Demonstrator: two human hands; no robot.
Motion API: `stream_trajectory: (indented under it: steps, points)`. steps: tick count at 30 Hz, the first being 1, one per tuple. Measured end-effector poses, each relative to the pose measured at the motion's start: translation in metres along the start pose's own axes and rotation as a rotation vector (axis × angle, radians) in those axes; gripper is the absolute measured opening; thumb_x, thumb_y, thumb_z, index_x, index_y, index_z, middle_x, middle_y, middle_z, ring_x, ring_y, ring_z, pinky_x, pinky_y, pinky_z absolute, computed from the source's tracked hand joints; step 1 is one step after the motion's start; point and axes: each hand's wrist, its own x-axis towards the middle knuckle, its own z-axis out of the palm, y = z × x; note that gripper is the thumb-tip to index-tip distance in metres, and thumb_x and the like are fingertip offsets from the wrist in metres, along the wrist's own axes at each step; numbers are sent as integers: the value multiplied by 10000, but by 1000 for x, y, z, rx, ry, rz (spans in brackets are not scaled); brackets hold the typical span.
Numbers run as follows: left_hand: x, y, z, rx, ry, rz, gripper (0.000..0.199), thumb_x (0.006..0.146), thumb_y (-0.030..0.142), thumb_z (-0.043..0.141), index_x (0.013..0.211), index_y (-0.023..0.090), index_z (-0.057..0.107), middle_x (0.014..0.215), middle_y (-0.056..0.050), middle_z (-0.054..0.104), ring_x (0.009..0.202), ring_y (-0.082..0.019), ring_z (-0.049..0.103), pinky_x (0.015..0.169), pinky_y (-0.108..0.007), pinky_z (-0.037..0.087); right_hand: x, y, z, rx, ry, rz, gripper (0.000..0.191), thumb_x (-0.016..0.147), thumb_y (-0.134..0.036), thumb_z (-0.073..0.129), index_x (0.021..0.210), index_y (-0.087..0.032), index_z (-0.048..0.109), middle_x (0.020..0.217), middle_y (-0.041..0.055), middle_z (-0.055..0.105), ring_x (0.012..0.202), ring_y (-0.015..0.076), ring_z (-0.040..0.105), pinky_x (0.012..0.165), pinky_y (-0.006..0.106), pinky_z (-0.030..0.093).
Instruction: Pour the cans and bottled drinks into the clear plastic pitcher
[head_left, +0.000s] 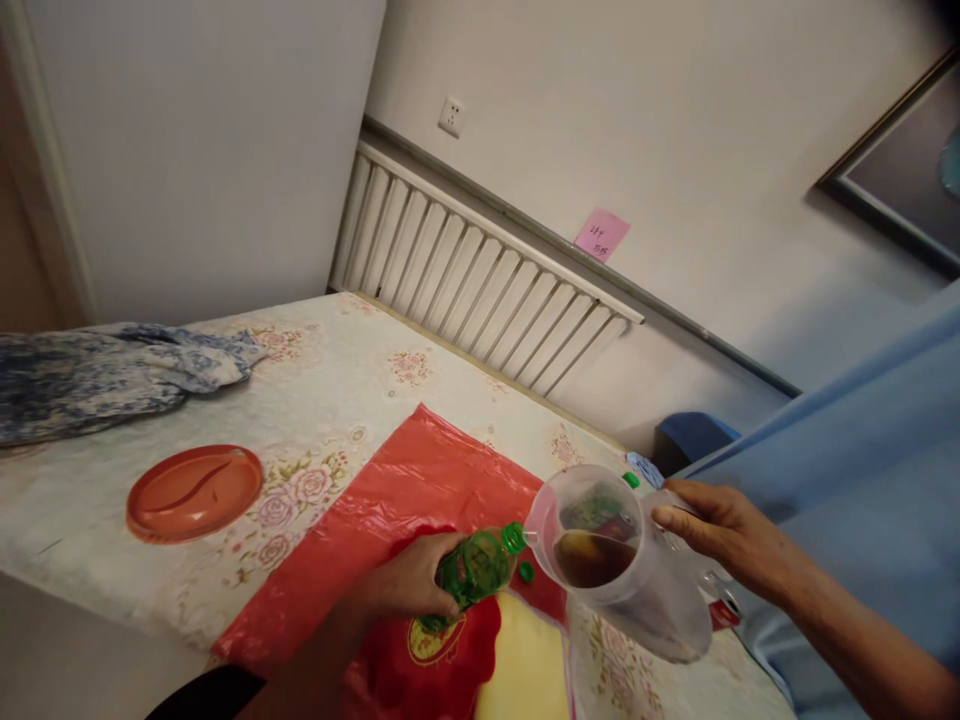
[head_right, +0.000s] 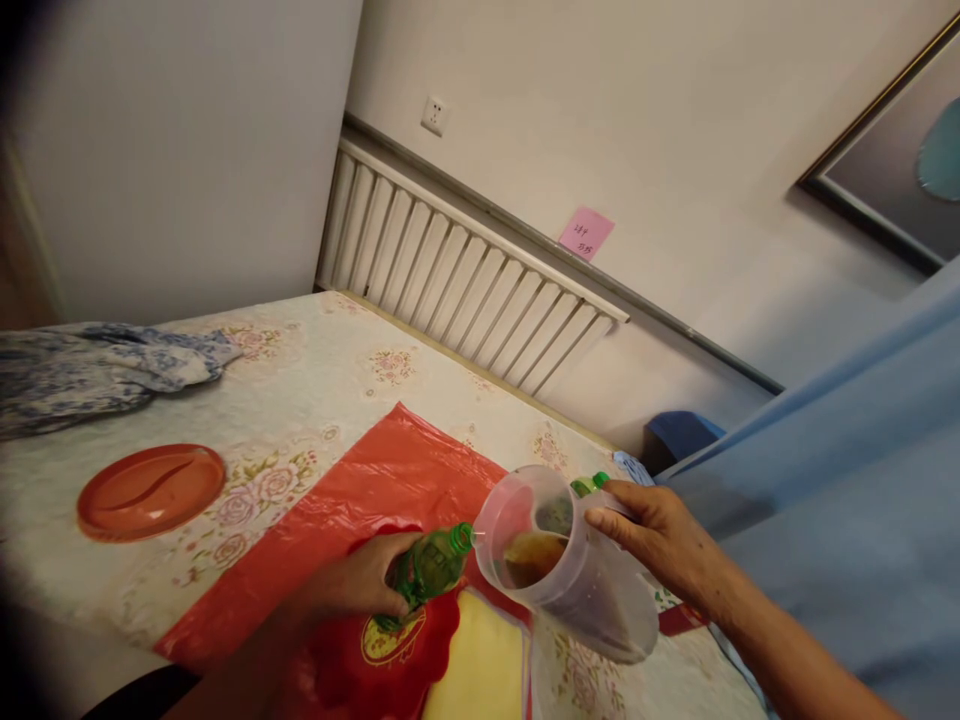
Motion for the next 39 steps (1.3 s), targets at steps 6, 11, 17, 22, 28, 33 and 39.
stream_trajectory:
  steps: [6, 11, 17, 22, 28, 33, 39]
  points:
    - [1, -5, 0, 4, 4, -13, 619, 522, 115, 735, 1133, 196, 676, 1018, -17, 722, 881, -220, 638, 696, -253, 474, 1, -1, -2, -30, -8, -17, 531, 835, -700, 564, 666, -197, 598, 615, -19, 487, 597, 143, 456, 531, 257, 369]
    - [2, -6, 1, -20, 0, -1, 597, 518, 108, 723, 1107, 199, 684, 970, -5, 717, 846, -209, 630, 654, -239, 460, 3, -3, -4, -40, -10, -28, 516, 840, -693, 565, 694, -204, 645, 635, -6, 547, 609, 159, 500, 536, 267, 391]
    - [1, -3, 1, -39, -25, 5, 635, 524, 124, 704, 1151, 220, 680, 1013, 8, 726, 871, -213, 636, 693, -251, 474, 3, -12, -6, -29, -57, -35, 519, 847, -689, 558, 708, -201, 664, 650, -2, 574, 613, 161, 523, 539, 268, 403]
    - [1, -4, 0, -21, -18, -1, 659, 516, 112, 707, 1168, 203, 670, 993, -4, 717, 855, -209, 625, 662, -242, 460, 5, -15, -7, -58, -61, -39, 524, 852, -687, 553, 700, -195, 652, 623, -9, 550, 591, 149, 493, 522, 264, 381]
    - [1, -5, 0, -36, -27, 9, 643, 526, 99, 700, 1159, 210, 673, 1027, -8, 716, 885, -216, 627, 685, -247, 469, 6, -19, -8, -87, -51, -57, 541, 836, -706, 555, 667, -199, 641, 602, -10, 532, 574, 146, 475, 509, 262, 380]
    - [2, -6, 0, 7, -19, 29, 668, 520, 97, 692, 1175, 225, 673, 1019, 2, 721, 860, -205, 628, 671, -241, 449, 7, -20, -9, -61, -9, -64, 504, 807, -685, 617, 640, -210, 644, 594, -9, 553, 568, 148, 485, 504, 260, 398]
    - [0, -2, 0, 11, -20, 10, 631, 534, 110, 661, 1154, 227, 679, 1050, -4, 726, 920, -230, 647, 706, -250, 468, 8, -19, -10, -112, -56, -78, 494, 864, -665, 560, 728, -205, 677, 651, 0, 583, 609, 159, 517, 543, 271, 414]
